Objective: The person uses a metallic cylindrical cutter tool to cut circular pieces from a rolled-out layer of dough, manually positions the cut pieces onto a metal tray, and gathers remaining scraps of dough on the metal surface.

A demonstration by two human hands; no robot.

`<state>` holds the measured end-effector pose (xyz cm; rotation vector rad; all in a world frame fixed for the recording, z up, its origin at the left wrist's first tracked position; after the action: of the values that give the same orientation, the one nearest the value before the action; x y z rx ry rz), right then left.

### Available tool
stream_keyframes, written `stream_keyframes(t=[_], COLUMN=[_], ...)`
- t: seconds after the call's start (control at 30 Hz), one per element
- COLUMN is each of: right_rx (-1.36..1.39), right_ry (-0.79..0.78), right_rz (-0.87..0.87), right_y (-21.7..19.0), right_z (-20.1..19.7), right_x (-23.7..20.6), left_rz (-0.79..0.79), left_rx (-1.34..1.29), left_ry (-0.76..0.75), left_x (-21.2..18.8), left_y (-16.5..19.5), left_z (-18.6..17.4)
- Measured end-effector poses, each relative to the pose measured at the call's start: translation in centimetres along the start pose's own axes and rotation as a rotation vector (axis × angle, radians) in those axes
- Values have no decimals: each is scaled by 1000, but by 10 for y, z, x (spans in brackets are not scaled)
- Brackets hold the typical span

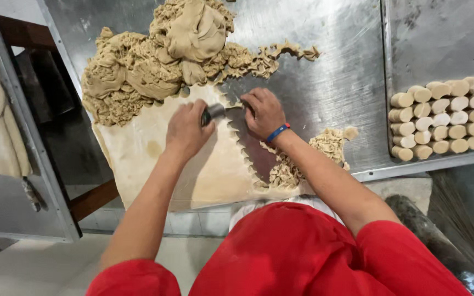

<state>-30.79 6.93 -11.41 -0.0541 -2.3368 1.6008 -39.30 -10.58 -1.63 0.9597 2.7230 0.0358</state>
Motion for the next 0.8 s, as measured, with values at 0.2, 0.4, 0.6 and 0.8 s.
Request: stream_keyframes(t=[0.2, 0.4, 0.6, 0.8], right_rx=[-43, -216, -70, -61], right_ry=[-9, -143, 43, 21], right_rz=[-38, 25, 35, -3], right_y=[-5, 8, 19, 15], right_z=[4, 32, 22, 22], right_x=[4, 16, 16, 12], left_rz=[161, 81, 306, 17], left_rx=[111, -67, -385, -181], left_ry=[-154, -205, -7, -41], left_x=[32, 45, 20, 19], left_y=[6, -4, 26, -12], left_z=[20, 61, 37, -13])
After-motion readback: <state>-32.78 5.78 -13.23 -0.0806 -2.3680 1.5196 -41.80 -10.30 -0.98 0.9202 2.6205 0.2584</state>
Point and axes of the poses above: each hand's wrist, its own x-axis towards the middle knuckle, its own z-axis out of the palm, y = z × x, the point moved 5 cm from there along x, towards the middle knuckle, and after that the axes turned 12 degrees about x, right-handed, at the moved point
